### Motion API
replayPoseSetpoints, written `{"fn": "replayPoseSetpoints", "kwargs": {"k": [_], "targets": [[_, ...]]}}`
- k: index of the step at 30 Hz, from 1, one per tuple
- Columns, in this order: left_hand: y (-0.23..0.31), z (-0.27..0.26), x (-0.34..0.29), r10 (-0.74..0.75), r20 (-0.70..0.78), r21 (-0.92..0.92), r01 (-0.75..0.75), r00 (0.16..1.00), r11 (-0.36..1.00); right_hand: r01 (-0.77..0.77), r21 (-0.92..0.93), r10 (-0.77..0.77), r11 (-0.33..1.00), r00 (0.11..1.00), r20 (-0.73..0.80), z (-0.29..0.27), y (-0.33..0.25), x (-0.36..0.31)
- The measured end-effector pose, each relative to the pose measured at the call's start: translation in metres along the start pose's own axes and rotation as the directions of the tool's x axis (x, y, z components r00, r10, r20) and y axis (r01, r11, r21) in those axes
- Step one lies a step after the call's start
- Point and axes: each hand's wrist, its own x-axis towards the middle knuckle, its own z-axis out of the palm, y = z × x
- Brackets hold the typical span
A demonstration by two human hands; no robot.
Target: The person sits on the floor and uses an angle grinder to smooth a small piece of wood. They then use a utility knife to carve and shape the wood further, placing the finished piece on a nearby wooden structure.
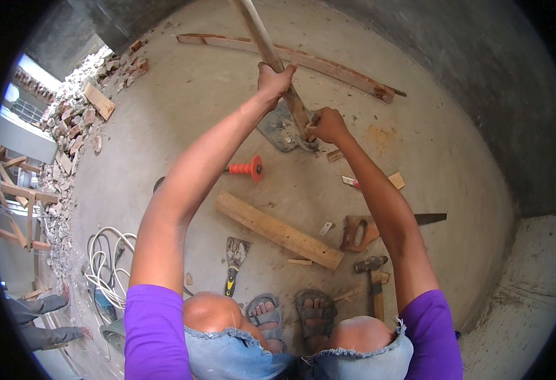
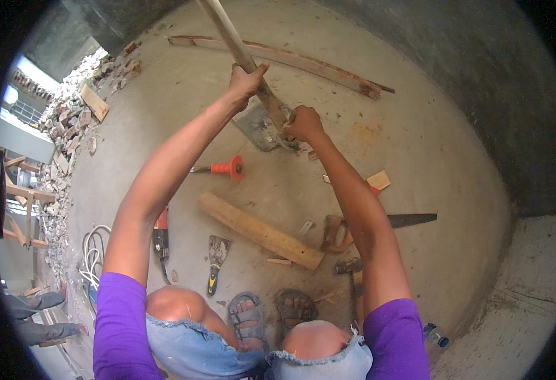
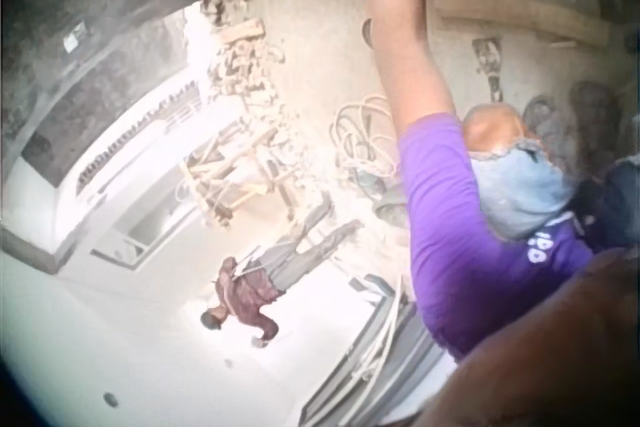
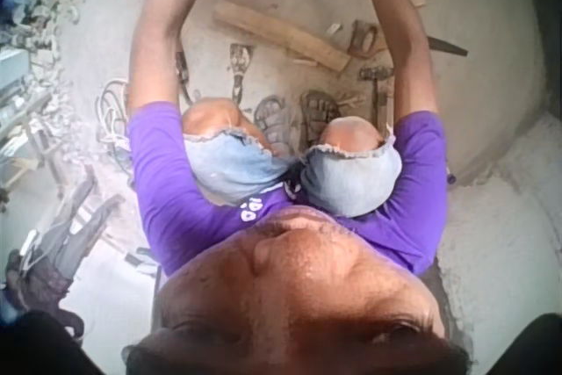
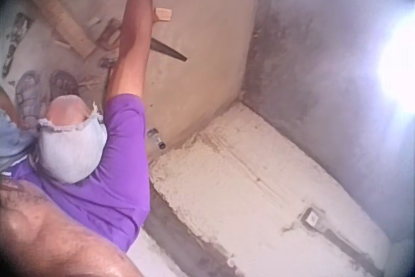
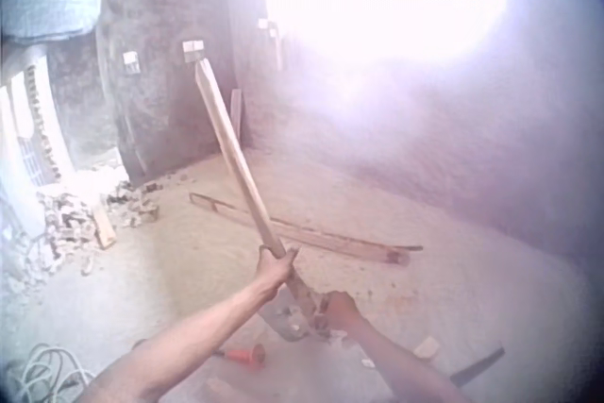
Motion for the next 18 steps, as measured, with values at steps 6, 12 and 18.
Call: {"fn": "replayPoseSetpoints", "kwargs": {"k": [6, 12, 18], "targets": [[-0.031, 0.003, 0.021, 0.125, 0.146, -0.118, -0.108, 0.981, 0.987, 0.053, 0.016, -0.053, 0.998, 0.999, 0.001, 0.014, -0.021, -0.012], [-0.021, 0.014, 0.026, 0.200, 0.327, -0.080, -0.184, 0.924, 0.980, -0.151, 0.188, 0.112, 0.970, 0.973, 0.200, 0.016, -0.044, -0.021], [-0.023, 0.011, 0.032, 0.201, 0.394, -0.131, -0.161, 0.897, 0.978, -0.068, 0.324, 0.003, 0.944, 0.981, 0.196, 0.025, -0.016, -0.006]]}}
